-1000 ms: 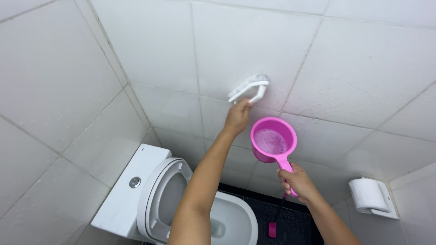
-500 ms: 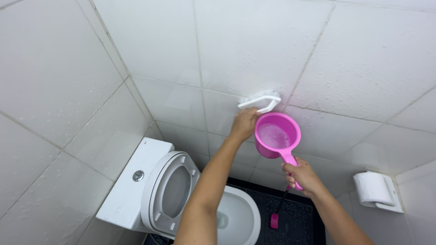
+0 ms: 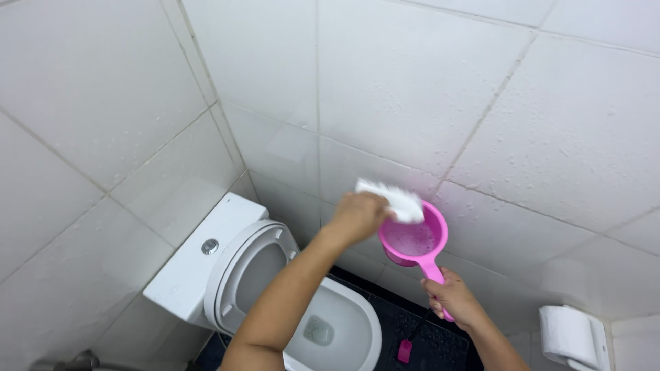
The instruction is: The person scrubs the tiled bathroom walls using a white brush and a pink scoop containing soapy water. They repeatedly dip the brush into the scoop and scrub various sections of the wall around the sink, toilet, and toilet paper holder.
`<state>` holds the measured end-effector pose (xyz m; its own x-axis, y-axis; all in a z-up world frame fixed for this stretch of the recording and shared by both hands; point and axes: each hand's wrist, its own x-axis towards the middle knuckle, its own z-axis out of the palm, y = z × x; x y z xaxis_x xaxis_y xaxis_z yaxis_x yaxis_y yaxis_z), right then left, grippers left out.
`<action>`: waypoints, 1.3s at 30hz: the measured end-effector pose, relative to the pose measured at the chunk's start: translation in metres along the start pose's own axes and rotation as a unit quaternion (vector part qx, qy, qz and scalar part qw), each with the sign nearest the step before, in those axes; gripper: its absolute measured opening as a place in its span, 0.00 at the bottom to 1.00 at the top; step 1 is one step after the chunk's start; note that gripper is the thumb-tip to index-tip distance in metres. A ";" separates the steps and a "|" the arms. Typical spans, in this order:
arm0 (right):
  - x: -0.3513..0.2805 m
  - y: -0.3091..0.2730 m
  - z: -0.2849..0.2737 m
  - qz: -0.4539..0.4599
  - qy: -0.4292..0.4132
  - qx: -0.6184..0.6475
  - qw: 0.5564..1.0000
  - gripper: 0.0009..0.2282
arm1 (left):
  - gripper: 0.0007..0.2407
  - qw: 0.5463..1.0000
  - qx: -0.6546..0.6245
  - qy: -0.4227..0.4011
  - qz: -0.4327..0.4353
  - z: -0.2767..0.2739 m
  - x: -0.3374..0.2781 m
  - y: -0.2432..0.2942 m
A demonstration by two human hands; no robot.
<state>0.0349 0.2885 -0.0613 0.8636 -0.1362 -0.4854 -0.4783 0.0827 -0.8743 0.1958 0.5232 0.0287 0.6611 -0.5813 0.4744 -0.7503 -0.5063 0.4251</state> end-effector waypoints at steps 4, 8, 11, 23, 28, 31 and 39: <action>0.018 0.004 -0.005 0.015 -0.028 -0.049 0.998 0.17 | 0.11 0.984 0.135 -0.111 0.023 0.057 0.008 0.048; 0.021 -0.001 -0.010 0.009 -0.092 -0.070 0.993 0.21 | 0.05 0.911 0.294 -0.289 -0.013 0.115 0.014 0.052; 0.028 -0.002 -0.018 0.005 -0.132 -0.064 0.989 0.23 | 0.05 0.901 0.304 -0.305 -0.054 0.123 0.018 0.040; 0.033 -0.016 -0.031 0.010 -0.201 -0.052 0.978 0.12 | 0.07 0.964 -0.082 0.230 -0.108 0.008 0.096 0.130; 0.028 -0.036 -0.032 -0.017 -0.190 -0.047 0.980 0.12 | 0.06 0.932 -0.092 0.348 0.040 0.020 0.158 0.067; 0.021 -0.041 -0.033 -0.024 -0.183 -0.049 0.982 0.12 | 0.07 0.864 -0.268 0.421 -0.060 -0.027 0.173 -0.011; 0.034 -0.039 -0.011 -0.014 -0.118 -0.057 0.991 0.13 | 0.11 0.747 -0.557 0.331 -0.149 -0.007 0.145 -0.102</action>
<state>0.0813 0.2703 -0.0434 0.8839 0.0983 -0.4571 -0.4564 -0.0315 -0.8892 0.3684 0.4949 0.0593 0.9326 0.0795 0.3521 -0.3419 0.5078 0.7907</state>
